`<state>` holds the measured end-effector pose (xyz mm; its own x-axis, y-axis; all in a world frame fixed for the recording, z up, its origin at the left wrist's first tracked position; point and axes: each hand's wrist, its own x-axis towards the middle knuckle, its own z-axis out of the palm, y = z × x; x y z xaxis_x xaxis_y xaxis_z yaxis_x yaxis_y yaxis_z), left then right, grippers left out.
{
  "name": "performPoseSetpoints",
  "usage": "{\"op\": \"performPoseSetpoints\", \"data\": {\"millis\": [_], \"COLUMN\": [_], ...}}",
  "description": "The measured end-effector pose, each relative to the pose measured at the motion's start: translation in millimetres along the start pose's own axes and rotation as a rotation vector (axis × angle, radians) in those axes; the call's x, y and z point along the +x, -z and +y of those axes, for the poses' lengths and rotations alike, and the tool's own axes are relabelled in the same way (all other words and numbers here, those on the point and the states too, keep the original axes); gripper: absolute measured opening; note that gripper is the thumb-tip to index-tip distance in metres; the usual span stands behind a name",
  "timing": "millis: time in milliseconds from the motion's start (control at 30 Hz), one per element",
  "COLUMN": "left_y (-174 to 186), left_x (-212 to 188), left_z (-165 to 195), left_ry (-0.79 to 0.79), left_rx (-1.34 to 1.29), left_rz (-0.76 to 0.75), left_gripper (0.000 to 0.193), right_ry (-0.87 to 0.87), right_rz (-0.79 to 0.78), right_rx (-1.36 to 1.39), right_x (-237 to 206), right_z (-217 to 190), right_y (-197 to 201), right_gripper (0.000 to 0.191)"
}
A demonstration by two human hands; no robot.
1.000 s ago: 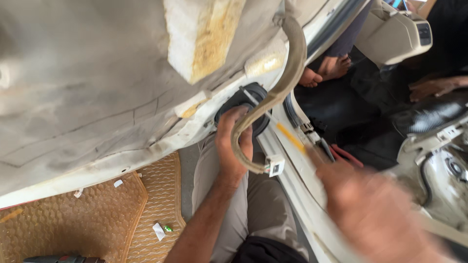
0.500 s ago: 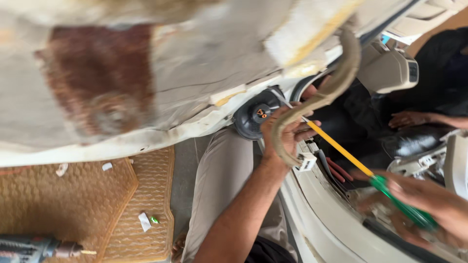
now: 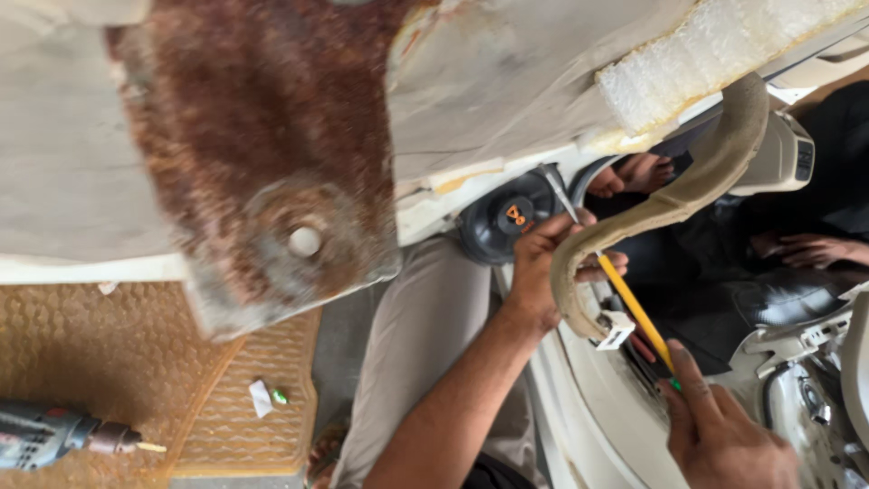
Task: The person uses a screwdriver to remove screws from a car speaker mounted in the door panel. After detaching the speaker, they disconnect the wiring harness and use pliers to strip the insulation from the wires.
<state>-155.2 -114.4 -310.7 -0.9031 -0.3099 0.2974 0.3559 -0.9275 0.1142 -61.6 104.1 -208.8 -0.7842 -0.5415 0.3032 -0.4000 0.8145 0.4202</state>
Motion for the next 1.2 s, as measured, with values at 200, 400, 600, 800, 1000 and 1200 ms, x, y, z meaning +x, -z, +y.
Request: {"op": "performPoseSetpoints", "data": {"millis": [200, 400, 600, 800, 1000, 1200], "left_y": [-1, -3, -6, 2, -3, -13], "left_x": [-1, -4, 4, 0, -4, -5], "left_z": [-4, 13, 9, 14, 28, 33], "left_ry": [-0.03, 0.227, 0.131, 0.134, 0.202, 0.215], "left_rx": [-0.099, -0.168, 0.085, -0.069, 0.024, 0.081], "left_rz": [-0.039, 0.025, 0.092, 0.017, 0.021, 0.174], "left_gripper": [0.023, 0.028, 0.018, 0.021, 0.024, 0.029], "right_ry": [-0.533, 0.09, 0.068, -0.5, 0.001, -0.255], "right_rz": [-0.324, 0.187, 0.204, -0.103, 0.369, 0.169], "right_rx": [1.171, 0.519, 0.147, 1.081, 0.327, 0.825], "right_x": [14, -7, -12, -9, -36, -28], "right_z": [46, 10, -6, 1, -34, -46], "right_y": [-15, -14, 25, 4, 0, 17], "right_gripper": [0.044, 0.036, 0.04, 0.041, 0.03, 0.034]}}
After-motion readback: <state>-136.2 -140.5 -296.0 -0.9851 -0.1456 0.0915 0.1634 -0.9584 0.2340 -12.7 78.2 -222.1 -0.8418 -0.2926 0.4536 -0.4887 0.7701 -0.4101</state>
